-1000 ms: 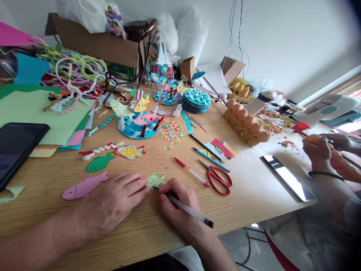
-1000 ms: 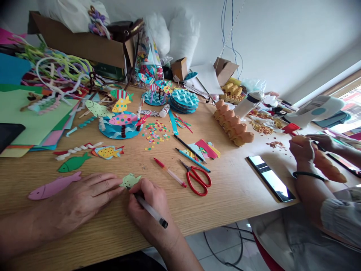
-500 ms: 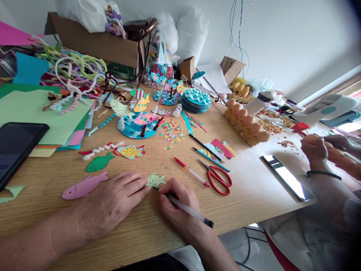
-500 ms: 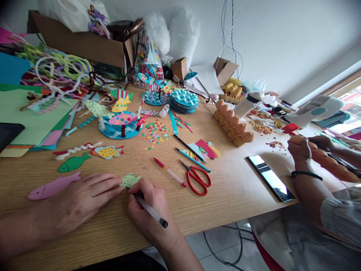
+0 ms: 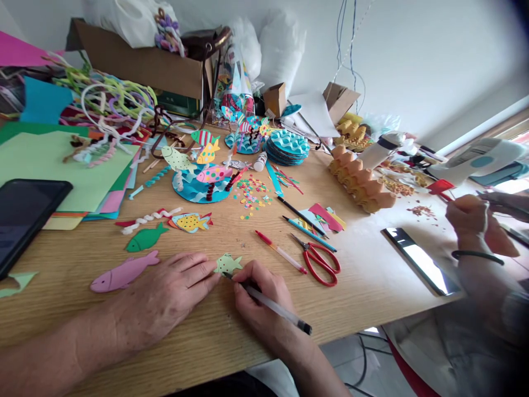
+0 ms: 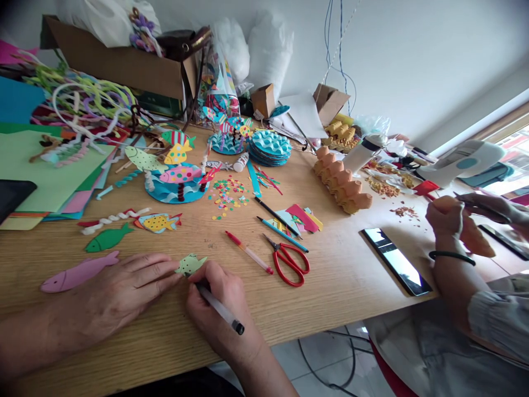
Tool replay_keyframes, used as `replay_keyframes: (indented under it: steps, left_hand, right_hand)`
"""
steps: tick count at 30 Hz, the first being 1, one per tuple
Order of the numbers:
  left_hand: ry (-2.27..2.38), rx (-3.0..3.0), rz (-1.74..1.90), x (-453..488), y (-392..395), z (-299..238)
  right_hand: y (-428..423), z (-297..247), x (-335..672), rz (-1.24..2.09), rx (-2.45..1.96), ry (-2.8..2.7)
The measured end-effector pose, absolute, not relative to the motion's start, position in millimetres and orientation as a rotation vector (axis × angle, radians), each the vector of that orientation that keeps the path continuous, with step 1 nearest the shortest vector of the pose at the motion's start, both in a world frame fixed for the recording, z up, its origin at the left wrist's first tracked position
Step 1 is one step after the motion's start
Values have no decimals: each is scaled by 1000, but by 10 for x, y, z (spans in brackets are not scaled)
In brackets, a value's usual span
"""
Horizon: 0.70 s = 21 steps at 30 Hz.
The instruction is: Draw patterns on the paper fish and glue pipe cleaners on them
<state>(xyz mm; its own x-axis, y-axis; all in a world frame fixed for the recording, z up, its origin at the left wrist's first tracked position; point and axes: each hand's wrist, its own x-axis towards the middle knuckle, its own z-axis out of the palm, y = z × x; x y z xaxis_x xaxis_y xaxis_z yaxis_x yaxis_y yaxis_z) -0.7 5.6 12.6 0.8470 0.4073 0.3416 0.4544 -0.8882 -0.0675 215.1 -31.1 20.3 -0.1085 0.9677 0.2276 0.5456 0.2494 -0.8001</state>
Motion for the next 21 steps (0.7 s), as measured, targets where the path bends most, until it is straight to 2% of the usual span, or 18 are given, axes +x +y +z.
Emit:
replay_keyframes:
  steps: [21]
  left_hand:
    - [-730,-2907,-531,-7,34,40]
  right_hand:
    - [-309,207,2152,720,-1420,-1786]
